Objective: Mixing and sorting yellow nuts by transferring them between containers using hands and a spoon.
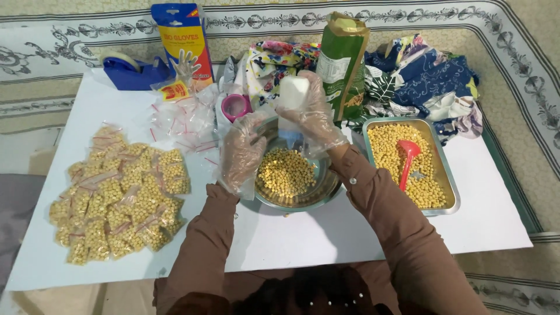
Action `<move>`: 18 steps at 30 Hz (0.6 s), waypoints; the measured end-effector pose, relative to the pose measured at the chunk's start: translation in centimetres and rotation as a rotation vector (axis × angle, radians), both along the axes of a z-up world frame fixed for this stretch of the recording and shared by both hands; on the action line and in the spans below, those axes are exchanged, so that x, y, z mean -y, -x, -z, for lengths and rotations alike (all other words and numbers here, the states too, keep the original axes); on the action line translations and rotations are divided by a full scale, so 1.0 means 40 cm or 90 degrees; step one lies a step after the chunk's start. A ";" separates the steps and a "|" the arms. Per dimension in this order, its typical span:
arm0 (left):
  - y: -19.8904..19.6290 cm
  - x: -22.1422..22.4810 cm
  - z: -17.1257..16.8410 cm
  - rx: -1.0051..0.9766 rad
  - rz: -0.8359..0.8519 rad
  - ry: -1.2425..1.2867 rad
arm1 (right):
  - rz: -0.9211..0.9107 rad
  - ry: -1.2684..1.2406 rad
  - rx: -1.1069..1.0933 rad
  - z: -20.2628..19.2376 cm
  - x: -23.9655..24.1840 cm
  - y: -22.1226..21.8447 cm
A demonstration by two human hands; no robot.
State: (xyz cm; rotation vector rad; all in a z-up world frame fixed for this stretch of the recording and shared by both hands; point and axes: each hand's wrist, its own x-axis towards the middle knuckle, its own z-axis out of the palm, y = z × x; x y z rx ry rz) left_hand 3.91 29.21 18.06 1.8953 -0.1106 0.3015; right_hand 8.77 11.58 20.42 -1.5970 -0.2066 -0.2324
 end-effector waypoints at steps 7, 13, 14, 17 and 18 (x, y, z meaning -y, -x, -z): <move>0.008 0.019 0.002 -0.007 0.016 0.015 | -0.024 0.058 -0.038 0.014 0.015 0.017; 0.014 0.022 -0.012 0.022 0.051 0.022 | -0.046 -0.071 -0.001 0.035 -0.036 0.019; 0.023 0.026 -0.029 0.018 0.072 0.038 | -0.035 -0.085 -0.014 0.001 -0.046 0.051; 0.055 0.032 -0.083 0.028 0.100 -0.021 | -0.012 0.044 0.017 0.007 -0.016 0.020; 0.050 0.031 -0.077 0.028 0.099 -0.022 | -0.013 0.044 0.017 0.010 -0.023 0.013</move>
